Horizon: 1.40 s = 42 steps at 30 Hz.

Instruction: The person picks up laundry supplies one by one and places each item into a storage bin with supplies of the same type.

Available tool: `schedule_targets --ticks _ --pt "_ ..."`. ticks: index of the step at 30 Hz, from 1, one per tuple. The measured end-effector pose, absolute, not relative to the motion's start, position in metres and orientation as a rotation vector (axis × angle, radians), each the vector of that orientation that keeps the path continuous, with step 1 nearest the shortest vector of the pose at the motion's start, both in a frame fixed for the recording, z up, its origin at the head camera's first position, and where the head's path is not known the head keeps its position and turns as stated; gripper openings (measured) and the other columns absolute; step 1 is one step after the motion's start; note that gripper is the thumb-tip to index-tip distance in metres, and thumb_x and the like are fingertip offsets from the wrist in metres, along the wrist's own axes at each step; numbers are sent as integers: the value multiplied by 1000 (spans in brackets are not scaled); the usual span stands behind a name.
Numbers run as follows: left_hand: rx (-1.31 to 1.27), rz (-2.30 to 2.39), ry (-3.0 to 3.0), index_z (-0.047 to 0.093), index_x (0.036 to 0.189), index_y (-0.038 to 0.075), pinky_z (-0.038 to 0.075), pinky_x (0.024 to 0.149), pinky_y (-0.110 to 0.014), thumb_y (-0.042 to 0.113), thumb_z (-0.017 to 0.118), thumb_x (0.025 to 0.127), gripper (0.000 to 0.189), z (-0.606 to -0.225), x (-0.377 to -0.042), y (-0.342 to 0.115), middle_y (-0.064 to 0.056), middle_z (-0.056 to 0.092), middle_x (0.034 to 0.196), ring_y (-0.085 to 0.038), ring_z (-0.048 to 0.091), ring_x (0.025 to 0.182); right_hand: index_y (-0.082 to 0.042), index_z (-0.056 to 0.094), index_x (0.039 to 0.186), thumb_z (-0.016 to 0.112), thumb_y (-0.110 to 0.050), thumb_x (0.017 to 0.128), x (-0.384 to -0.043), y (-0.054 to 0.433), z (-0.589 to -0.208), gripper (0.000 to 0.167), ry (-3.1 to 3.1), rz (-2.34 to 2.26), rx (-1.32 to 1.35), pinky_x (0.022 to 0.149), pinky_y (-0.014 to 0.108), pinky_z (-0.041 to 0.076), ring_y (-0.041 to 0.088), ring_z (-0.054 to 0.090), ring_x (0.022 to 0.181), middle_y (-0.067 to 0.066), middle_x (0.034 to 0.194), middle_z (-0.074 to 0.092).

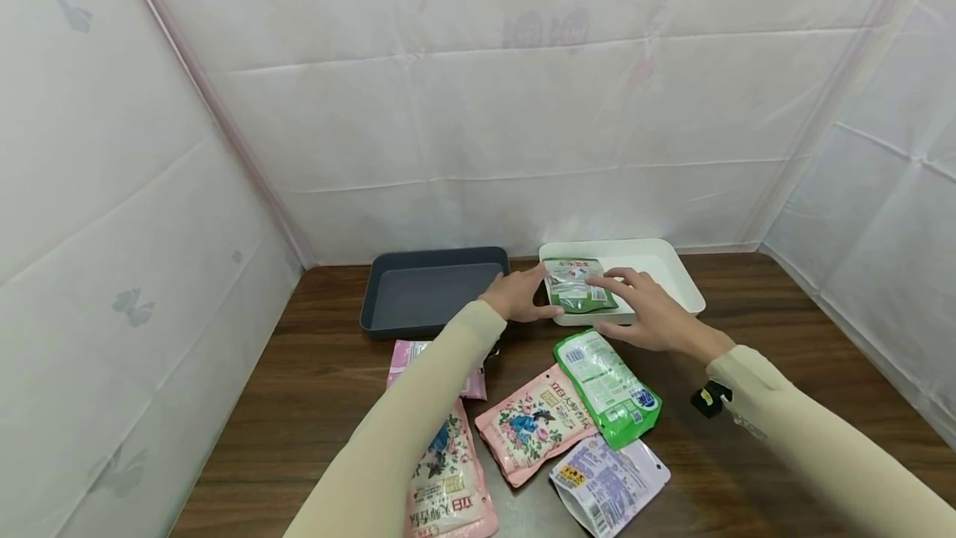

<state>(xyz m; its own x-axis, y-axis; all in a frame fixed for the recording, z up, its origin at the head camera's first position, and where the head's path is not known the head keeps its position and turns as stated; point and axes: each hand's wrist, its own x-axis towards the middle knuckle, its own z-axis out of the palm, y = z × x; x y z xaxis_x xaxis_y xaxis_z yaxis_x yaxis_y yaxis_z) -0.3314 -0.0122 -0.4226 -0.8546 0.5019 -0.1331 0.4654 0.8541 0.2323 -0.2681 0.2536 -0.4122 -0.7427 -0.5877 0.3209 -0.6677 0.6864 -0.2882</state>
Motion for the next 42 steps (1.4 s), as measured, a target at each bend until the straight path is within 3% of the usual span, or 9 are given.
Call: schedule_targets --ticks 21,28,36,42 --pt "748 301 2835 24 165 17 23 121 -59 65 56 98 89 -422 -327 -16 -3 32 167 -28 45 144 -16 51 151 82 -32 89 -226 257 -418 72 -2648 557 1095 93 60 49 37 50 126 18 146 49" --pt "740 298 2833 24 165 18 23 121 -59 66 56 97 89 -427 -331 -15 -2 30 168 -27 44 145 -25 50 153 83 -35 88 -213 258 -420 73 -2599 570 1139 92 58 50 34 50 127 14 146 49" --pt "737 316 2831 25 165 18 23 121 -58 66 58 96 90 -429 -331 -13 -2 30 168 -27 43 146 -18 50 153 85 -34 85 -195 258 -425 78 -2546 578 1197 94 54 49 27 49 129 9 146 49" --pt "738 317 2837 25 165 18 23 122 -58 67 57 96 90 -427 -331 -14 -1 30 168 -27 43 146 -24 48 154 85 -38 85 -183 258 -429 79 -2561 579 1190 96 55 49 25 46 132 6 149 48"
